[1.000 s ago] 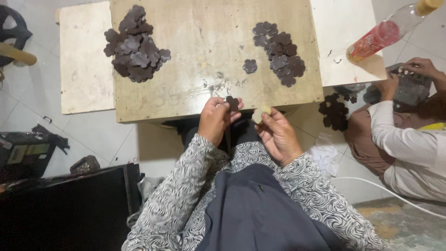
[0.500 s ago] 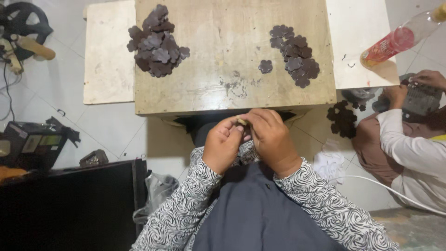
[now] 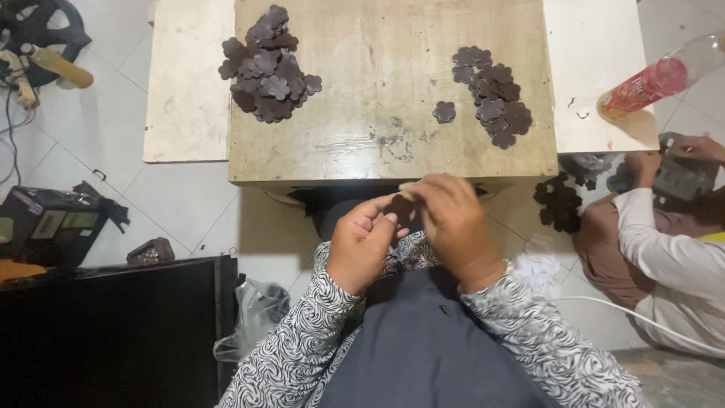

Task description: The person sits on the floor and repeatedly picks up dark flower-shaped metal cutouts from a wooden board. Using a small rectangular sanding block, they rub the edges of each cutout and then place it back on the board. The process is repeated for multiple pieces throughout the clip.

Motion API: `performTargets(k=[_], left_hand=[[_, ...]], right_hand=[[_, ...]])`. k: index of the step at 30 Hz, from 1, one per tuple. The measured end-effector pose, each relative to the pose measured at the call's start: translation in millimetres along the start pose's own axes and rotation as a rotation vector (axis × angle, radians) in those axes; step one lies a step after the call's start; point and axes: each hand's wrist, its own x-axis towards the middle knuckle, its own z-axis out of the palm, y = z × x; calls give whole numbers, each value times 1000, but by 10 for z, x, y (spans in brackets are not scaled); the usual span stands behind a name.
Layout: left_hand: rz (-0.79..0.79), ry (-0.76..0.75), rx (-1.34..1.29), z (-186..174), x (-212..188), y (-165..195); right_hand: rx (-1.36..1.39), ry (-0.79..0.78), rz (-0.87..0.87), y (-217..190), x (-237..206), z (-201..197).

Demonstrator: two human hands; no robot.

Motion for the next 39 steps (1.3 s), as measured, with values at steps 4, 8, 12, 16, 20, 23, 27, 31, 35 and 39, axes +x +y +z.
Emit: performTargets(k=[4,8,12,16,20,23,27,31,35,39], left_hand=[[23,-33,1,-37,19,73],[-11,-16,-129,-23,5,120],[-78,48,-156,-41,6,176],[-87,16,-261,-38,11,210],[-115,95,-246,-30,7,225],[-143,71,-259,-45,21,232],[-153,75,-286,-66,37,228],[-144,78,-223,-112,53,207],[-169,61,-144,-313,150,122],[-340,73,-152,-530,269,-236]], right_hand=[[81,33,-76,-20,-23,-10],[89,35,-100,-41,-43,2],[51,58,13,-38,-55,-6],[113,15,-76,-46,-88,13],[27,44,-1,-27,-102,44],[49,57,-60,4,-112,43],[97,3,-134,46,-152,79],[81,56,7,208,-173,179],[-40,235,74,704,-72,85],[279,531,631,1477,238,-339]])
